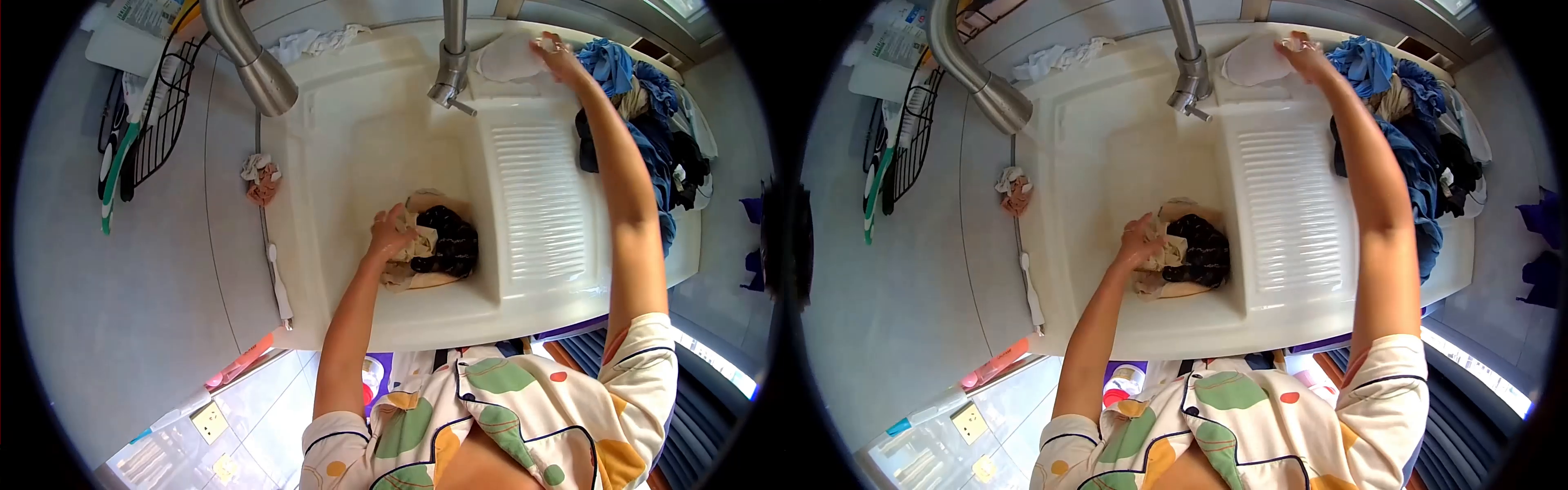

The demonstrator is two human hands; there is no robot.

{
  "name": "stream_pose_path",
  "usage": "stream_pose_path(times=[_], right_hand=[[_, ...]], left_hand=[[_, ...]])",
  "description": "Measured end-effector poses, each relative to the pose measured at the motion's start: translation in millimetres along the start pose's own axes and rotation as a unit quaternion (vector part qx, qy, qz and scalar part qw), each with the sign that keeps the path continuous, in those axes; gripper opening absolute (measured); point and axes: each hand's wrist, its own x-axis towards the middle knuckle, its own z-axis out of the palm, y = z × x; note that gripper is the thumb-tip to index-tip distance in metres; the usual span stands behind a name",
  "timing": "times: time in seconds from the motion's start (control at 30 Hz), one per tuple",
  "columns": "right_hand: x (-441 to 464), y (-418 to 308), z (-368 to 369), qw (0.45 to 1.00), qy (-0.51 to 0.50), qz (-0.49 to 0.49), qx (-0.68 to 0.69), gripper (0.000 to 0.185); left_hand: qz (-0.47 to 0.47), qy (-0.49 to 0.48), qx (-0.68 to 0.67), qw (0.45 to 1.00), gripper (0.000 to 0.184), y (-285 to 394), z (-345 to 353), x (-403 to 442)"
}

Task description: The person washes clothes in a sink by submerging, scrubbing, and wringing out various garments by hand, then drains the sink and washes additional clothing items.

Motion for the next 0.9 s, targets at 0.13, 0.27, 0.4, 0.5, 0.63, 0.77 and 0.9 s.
stream_pose_path(times=[0.13, 0.27, 0.4, 0.5, 0.63, 0.77, 0.9], right_hand=[[-11, 8, -6, 0.811, 0.053, -0.2, -0.547, 0.05], [-108, 0, 28, 0.841, 0.002, -0.241, -0.484, 0.028], [-176, 33, 102, 0.884, -0.376, -0.058, -0.272, 0.034], [-193, 72, 161, 0.888, -0.426, -0.119, -0.128, 0.045], [-177, 62, 202, 0.881, -0.424, 0.127, 0.165, 0.051], [-136, 65, 212, 0.939, -0.31, 0.113, 0.095, 0.037], [-126, 105, 216, 0.88, -0.172, -0.045, -0.441, 0.023]], left_hand=[[-0.023, -0.159, 0.006, 0.987, 0.05, -1, -20, -18], [-0.064, -0.152, -0.172, 0.971, 0.049, -25, -29, -16], [-0.119, -0.119, -0.508, 0.845, 0.043, -16, -63, -5], [-0.111, -0.056, -0.695, 0.708, 0.035, 26, -99, 1], [-0.109, -0.016, -0.661, 0.742, 0.038, 45, -116, 20], [-0.12, 0.103, -0.596, 0.787, 0.051, 23, -100, 28], [-0.16, -0.047, -0.579, 0.798, 0.055, -17, -52, 23]])
